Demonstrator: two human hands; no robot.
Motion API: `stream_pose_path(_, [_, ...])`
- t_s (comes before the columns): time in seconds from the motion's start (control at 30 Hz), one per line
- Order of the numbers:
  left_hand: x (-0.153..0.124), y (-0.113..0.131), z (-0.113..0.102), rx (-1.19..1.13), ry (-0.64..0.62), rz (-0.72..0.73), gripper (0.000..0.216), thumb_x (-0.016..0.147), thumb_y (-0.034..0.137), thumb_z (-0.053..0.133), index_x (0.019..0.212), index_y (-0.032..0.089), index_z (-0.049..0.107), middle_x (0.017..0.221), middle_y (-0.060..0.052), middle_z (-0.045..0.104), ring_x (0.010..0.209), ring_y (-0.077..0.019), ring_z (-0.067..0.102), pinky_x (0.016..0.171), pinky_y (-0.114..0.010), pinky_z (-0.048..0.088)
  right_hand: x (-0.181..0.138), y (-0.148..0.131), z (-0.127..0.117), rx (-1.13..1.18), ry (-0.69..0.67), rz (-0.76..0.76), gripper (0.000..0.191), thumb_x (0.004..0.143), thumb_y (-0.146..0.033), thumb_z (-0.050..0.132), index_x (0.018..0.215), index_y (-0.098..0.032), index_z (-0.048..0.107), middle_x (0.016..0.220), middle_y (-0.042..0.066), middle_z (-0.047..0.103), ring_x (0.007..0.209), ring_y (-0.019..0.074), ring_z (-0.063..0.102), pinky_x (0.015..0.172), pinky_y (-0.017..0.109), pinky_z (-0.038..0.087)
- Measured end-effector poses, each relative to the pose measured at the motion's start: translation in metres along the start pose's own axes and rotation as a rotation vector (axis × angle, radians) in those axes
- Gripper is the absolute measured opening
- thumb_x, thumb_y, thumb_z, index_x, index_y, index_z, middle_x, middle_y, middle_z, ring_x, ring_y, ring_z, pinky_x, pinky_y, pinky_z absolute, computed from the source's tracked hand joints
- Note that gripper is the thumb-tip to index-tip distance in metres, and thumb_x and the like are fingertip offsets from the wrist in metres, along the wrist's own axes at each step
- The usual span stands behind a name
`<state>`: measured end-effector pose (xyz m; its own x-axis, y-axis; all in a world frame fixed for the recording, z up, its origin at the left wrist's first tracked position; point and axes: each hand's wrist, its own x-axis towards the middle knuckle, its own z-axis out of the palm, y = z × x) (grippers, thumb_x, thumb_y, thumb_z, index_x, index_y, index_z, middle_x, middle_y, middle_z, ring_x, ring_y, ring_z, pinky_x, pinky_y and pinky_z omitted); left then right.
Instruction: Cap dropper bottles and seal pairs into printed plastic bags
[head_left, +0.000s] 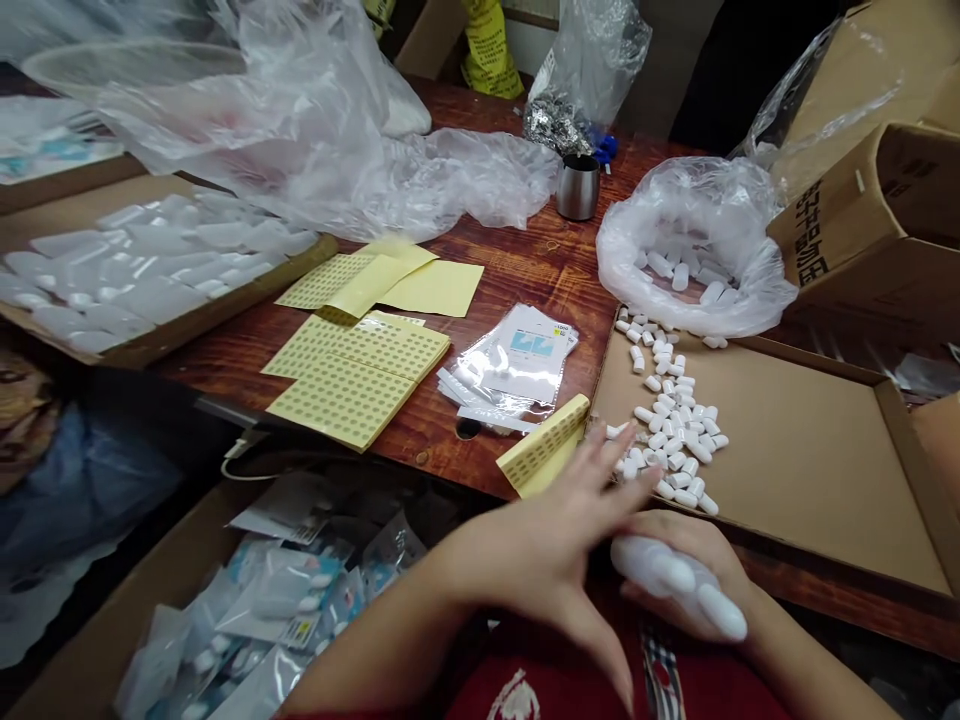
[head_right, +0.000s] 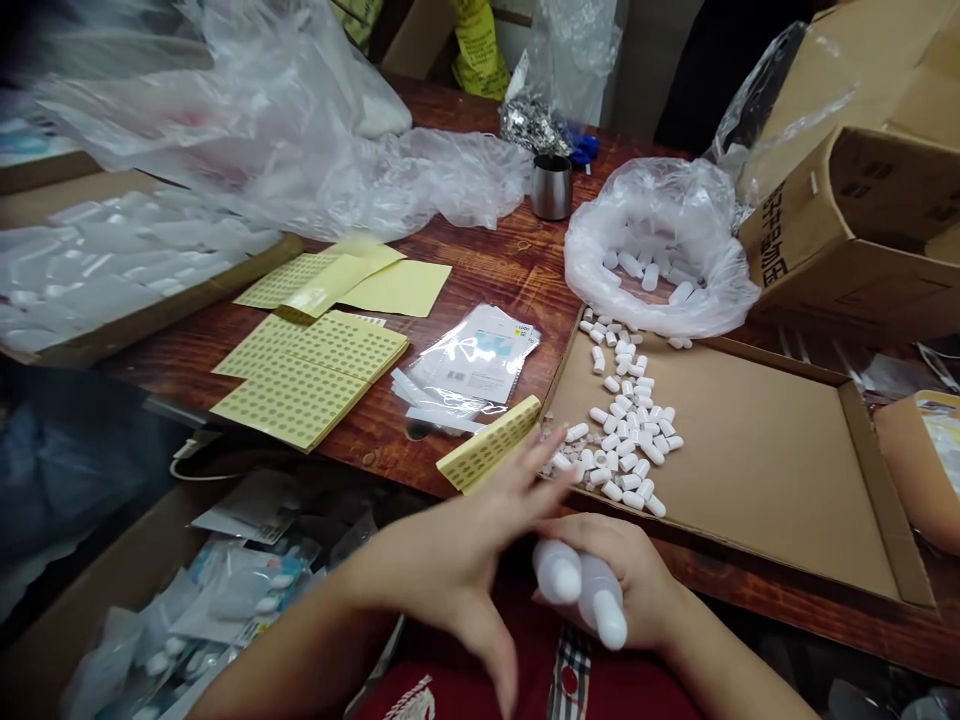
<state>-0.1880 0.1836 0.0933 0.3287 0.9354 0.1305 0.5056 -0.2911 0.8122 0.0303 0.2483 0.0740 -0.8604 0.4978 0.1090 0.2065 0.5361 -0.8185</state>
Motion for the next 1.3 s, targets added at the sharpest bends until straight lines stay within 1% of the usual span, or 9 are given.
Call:
stream_pose_path(0.03, [-0.004,-0.009,-0.012,0.04,0.128,-0.111,0.074,0.076,0.062,0.061,0.138,0.025,0.047,0.14,-0.016,0.049,0.13,-0.0388,0.043,0.106,-0.051,0.034,-0.001,0.0,-0.002,-0.013,0.033,0.006,0.039,0.08,-0.036,0.067,0.116,-0.024,0.062,0.104,0.006,0.073,0.088,0.0207,0.072,0.078,0.028,0.06])
stream_pose_path(0.1, [-0.01,-0.031,-0.037,0.273,0.609,-0.469,0.051,0.09,0.056,0.04,0.118,0.019,0.061,0.112,-0.017,0.063,0.112,-0.0349,0.056,0.099,-0.047,0.04,-0.003,0.002,-0.006,-0.066,0.099,0.042,0.039,0.081,-0.031,0.066,0.118,-0.023,0.059,0.105,0.007,0.073,0.091,0.0217,0.071,0.077,0.029,0.06])
stream_pose_path(0.17, [-0.009,-0.054,-0.059,0.58,0.784,-0.792,0.051,0.089,0.056,0.041,0.101,0.014,0.066,0.105,-0.021,0.061,0.109,-0.0393,0.053,0.098,-0.05,0.037,-0.007,0.006,-0.008,-0.123,0.106,0.047,0.043,0.081,-0.025,0.064,0.123,-0.023,0.055,0.114,0.008,0.07,0.099,0.0226,0.069,0.083,0.031,0.059])
stream_pose_path(0.4, [0.024,-0.093,-0.083,0.624,0.423,-1.155,0.065,0.063,0.07,0.065,0.091,0.012,0.069,0.114,-0.025,0.057,0.115,-0.0449,0.046,0.1,-0.049,0.036,-0.008,0.01,-0.008,-0.123,-0.08,-0.086,0.048,0.081,-0.025,0.058,0.129,-0.02,0.052,0.124,0.011,0.065,0.112,0.0219,0.064,0.095,0.033,0.053])
stream_pose_path(0.57, [0.026,-0.094,-0.083,0.601,0.469,-1.096,0.048,0.074,0.062,0.059,0.085,0.017,0.071,0.112,-0.021,0.061,0.113,-0.0414,0.051,0.097,-0.048,0.039,-0.012,0.012,-0.009,-0.095,-0.101,-0.057,0.049,0.081,-0.027,0.057,0.129,-0.02,0.051,0.125,0.012,0.064,0.114,0.022,0.063,0.096,0.034,0.051])
stream_pose_path(0.77, [0.031,-0.101,-0.084,0.628,0.459,-1.198,0.079,0.062,0.073,0.063,0.107,0.009,0.064,0.119,-0.027,0.061,0.115,-0.0435,0.052,0.096,-0.047,0.04,-0.019,0.022,-0.001,-0.028,-0.032,-0.054,0.047,0.083,-0.03,0.055,0.13,-0.021,0.052,0.123,0.01,0.065,0.112,0.0219,0.063,0.096,0.035,0.051])
stream_pose_path(0.97, [0.032,-0.103,-0.092,0.558,0.334,-1.228,0.067,0.062,0.073,0.062,0.092,0.013,0.065,0.102,-0.024,0.068,0.102,-0.0436,0.06,0.085,-0.048,0.046,-0.024,0.025,-0.002,-0.031,-0.008,-0.053,0.048,0.085,-0.031,0.055,0.131,-0.021,0.051,0.122,0.01,0.066,0.111,0.0214,0.063,0.096,0.035,0.051])
stream_pose_path(1.17, [0.016,-0.057,-0.09,0.276,0.779,-0.923,0.045,0.078,0.053,0.062,0.101,0.015,0.061,0.1,-0.013,0.071,0.09,-0.0319,0.066,0.081,-0.049,0.053,-0.026,0.022,-0.006,-0.01,0.007,-0.023,0.048,0.082,-0.03,0.058,0.129,-0.022,0.052,0.123,0.01,0.064,0.112,0.0226,0.063,0.096,0.036,0.051])
stream_pose_path(1.3, [0.013,-0.009,-0.064,-0.161,1.221,-0.468,0.034,0.081,0.044,0.065,0.108,0.024,0.059,0.109,-0.001,0.072,0.104,-0.0263,0.066,0.091,-0.046,0.053,-0.019,0.007,-0.013,0.093,-0.02,0.091,0.046,0.078,-0.028,0.065,0.123,-0.022,0.056,0.115,0.009,0.068,0.101,0.0206,0.067,0.09,0.033,0.053])
